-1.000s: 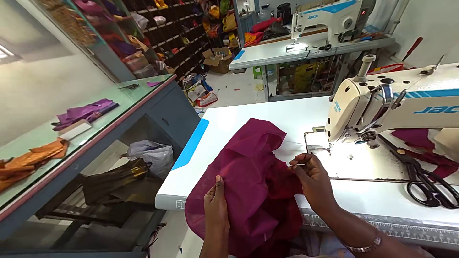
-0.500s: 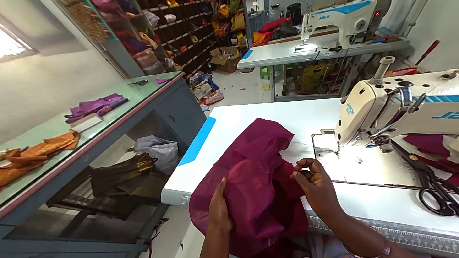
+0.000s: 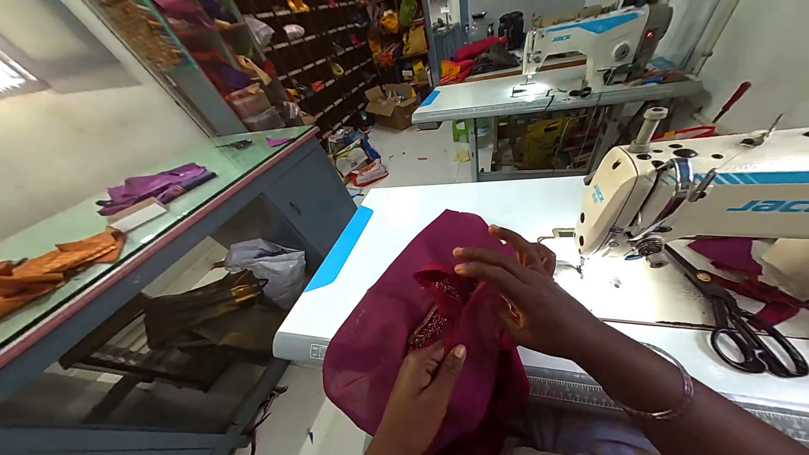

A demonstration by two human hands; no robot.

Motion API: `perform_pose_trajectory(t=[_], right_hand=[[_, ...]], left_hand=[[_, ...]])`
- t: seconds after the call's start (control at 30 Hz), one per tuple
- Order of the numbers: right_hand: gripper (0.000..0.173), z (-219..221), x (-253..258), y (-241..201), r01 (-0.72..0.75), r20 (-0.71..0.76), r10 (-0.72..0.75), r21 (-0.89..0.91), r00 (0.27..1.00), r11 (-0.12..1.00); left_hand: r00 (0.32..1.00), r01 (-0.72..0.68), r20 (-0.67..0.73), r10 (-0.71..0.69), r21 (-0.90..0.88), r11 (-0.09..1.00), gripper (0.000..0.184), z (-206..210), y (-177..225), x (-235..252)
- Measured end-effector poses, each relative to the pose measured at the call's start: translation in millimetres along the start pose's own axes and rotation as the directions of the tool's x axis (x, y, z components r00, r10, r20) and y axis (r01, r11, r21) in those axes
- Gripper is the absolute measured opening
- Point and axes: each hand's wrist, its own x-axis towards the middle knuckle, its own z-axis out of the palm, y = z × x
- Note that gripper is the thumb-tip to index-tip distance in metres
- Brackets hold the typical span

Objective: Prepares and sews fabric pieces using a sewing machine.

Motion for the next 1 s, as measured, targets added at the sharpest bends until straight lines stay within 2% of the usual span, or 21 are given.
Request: perform_pose_trajectory(t=[0.07,0.17,0.2,0.23,0.33,0.47,0.6,0.7,0.83,0.93,1.0], right_hand=[[0.055,-1.7,1.6,4.7,-0.023,0.008,0.024,-0.036,1.0,0.999],[0.021,-4.9,-4.4,15.6,-0.019,-0.022,0.018,-0.026,1.0,0.999],[0.015,-6.9,-7.9,19.2,-0.021,-0.031,0.021,-0.016,0.999,1.0],[0.015,-9.7,-11.6,22.1,-0.033,-0.043,0.032,-0.003,0.999,0.999],[0.016,-17.6,-24.7,31.3,-0.045,-0.084,0.049,0.048,0.995,0.998],[0.018,-24.4,-50.9,43.9,-0.019,-0.117,0.034,0.129,0.993,0.992],[0.024,-25.4,-84.6,53.4,0.014,-0.102,-0.002,0.126,0.995,0.992],[0.024,-22.4,-104.0,53.8,0.039,-0.084,-0.038,0.009,0.996,0.999],[0.022,-12.0,-114.2,54.2,0.003,-0.008,-0.005,-0.171,1.0,0.985],[0.023,-6.5,-112.7,51.0,-0.054,0.13,0.077,-0.172,0.988,0.984],[0.032,-8.7,-107.4,45.1,-0.118,0.212,0.14,-0.111,0.967,0.987]], left_hand=[[1.0,0.004,0.01,-0.005,0.012,1.0,0.029,1.6,3.0,1.4],[0.996,0.094,-0.004,-0.094,0.041,0.995,0.039,-1.8,5.6,1.9],[0.992,0.126,0.004,-0.126,0.046,0.991,0.043,-4.1,4.4,2.3],[0.987,0.157,0.018,-0.157,0.04,0.987,0.042,-6.4,1.9,2.9],[0.969,0.248,0.022,-0.248,-0.002,0.969,0.018,-12.6,-7.2,5.6],[0.946,0.315,-0.073,-0.315,-0.007,0.949,0.02,-28.8,-12.2,9.6],[0.949,0.242,-0.236,-0.207,0.128,0.962,0.018,-42.8,-3.8,15.4],[0.946,0.204,-0.29,-0.145,0.185,0.961,0.016,-53.3,5.3,25.9],[0.977,0.087,-0.213,-0.021,0.306,0.948,0.013,-63.9,10.7,45.5],[0.99,0.008,-0.131,0.046,0.385,0.923,0.008,-66.5,9.8,63.5],[0.995,-0.009,-0.084,0.046,0.399,0.917,0.008,-66.1,13.5,73.4]])
